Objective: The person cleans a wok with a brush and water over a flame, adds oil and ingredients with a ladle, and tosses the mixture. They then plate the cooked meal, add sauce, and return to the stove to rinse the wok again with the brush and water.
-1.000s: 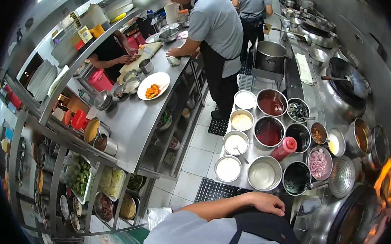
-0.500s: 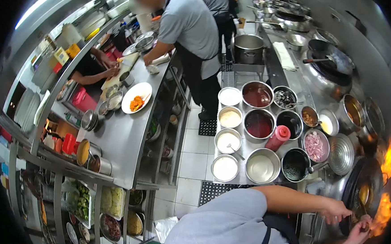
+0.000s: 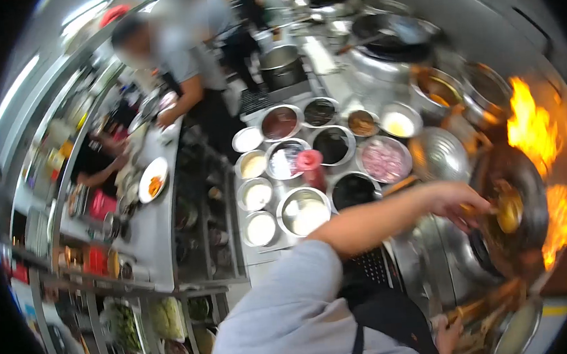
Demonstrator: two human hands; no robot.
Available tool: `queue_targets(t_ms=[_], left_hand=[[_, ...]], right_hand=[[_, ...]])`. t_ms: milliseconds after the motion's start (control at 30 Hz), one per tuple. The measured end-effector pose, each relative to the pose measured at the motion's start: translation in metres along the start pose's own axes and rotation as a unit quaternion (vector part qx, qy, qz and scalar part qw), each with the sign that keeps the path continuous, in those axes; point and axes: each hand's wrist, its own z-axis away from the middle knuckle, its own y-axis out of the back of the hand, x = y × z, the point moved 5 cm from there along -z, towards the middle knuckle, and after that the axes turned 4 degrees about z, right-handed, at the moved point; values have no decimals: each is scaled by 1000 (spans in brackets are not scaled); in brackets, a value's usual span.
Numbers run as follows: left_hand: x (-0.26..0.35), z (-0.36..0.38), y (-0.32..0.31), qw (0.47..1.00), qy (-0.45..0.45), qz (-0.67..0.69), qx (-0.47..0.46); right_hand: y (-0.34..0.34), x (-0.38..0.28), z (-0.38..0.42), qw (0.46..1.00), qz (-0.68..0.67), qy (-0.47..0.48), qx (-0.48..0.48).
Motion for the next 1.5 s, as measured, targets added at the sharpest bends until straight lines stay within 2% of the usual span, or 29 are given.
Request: queue_targets(t_ms=[33,100,133,167,200,267,333,367,400,433,467,533,567,667,733,800,833,900,933,1000,1033,1067,1167,1200,1267,1333,1367,1467,1500], left_hand=[[8,2,3,998,32,-40,32],[14,-3,21,982,94,-162,29],[12,-16,35,946,96,-308,29],[27,-15,21,863,127,-489,23],[20,-37,41,711,104,-695,-38],[11,-42,38,626,28,-778,-44],[8,-56,31,548,94,-828,76],[12,-61,31,537,74,-835,94],[18,-63,33,530,54,-838,118],[22,-58,28,531,40,-837,122],[33,-53,20,531,29,-838,127],[49,-47,10,510,41,-852,113],[55,-43,11,502,50,-856,111],[64,-57,33,510,30,-858,57],[81,-56,-6,482,21,-874,51],[82,-55,-5,479,38,-876,35],[88,-57,-10,484,56,-873,26],[97,-57,-22,481,56,-875,17],[94,-59,-22,476,45,-878,13],[97,-62,-22,477,38,-878,-5],[99,-63,-21,483,43,-874,-17],[99,-63,-19,488,51,-871,-30],[91,-81,5,467,-33,-882,-54],[96,-79,3,470,-8,-881,-54],[101,-70,-12,481,46,-874,-60],[104,-65,-19,524,138,-839,-47],[109,-65,-22,541,180,-821,-36],[107,-70,-31,501,149,-850,-72],[109,-70,-35,477,134,-865,-87]], right_hand=[[-6,9,-2,997,-61,-33,-30],[-8,1,3,993,-108,-45,13],[-23,5,0,987,-153,-40,34],[-30,6,-2,977,-200,-33,61],[-13,-13,6,975,-205,-76,40],[6,-33,14,958,-252,-134,38],[3,-27,18,934,-313,-150,83],[-17,-3,20,929,-307,-102,178],[-22,16,38,854,-482,-126,146],[-16,26,64,748,-641,-135,110],[-6,21,87,611,-777,-131,71],[40,-4,128,416,-908,-41,38],[52,-11,134,362,-930,-37,53],[96,-40,107,363,-925,14,109],[146,-58,67,548,-823,77,132],[182,-67,24,744,-629,-14,224],[191,-65,-8,823,-527,-36,209],[205,-78,-59,909,-325,8,260],[211,-84,-84,930,-219,22,294],[225,-118,-110,980,-73,40,182],[222,-122,-130,989,-24,12,143],[222,-122,-141,988,14,4,156],[235,-149,-147,963,147,6,228],[230,-156,-143,962,145,29,229],[223,-146,-146,983,57,70,163],[231,-134,-156,986,70,23,148],[233,-135,-155,975,105,26,195],[227,-139,-140,974,71,15,216],[229,-136,-133,973,30,71,219]])
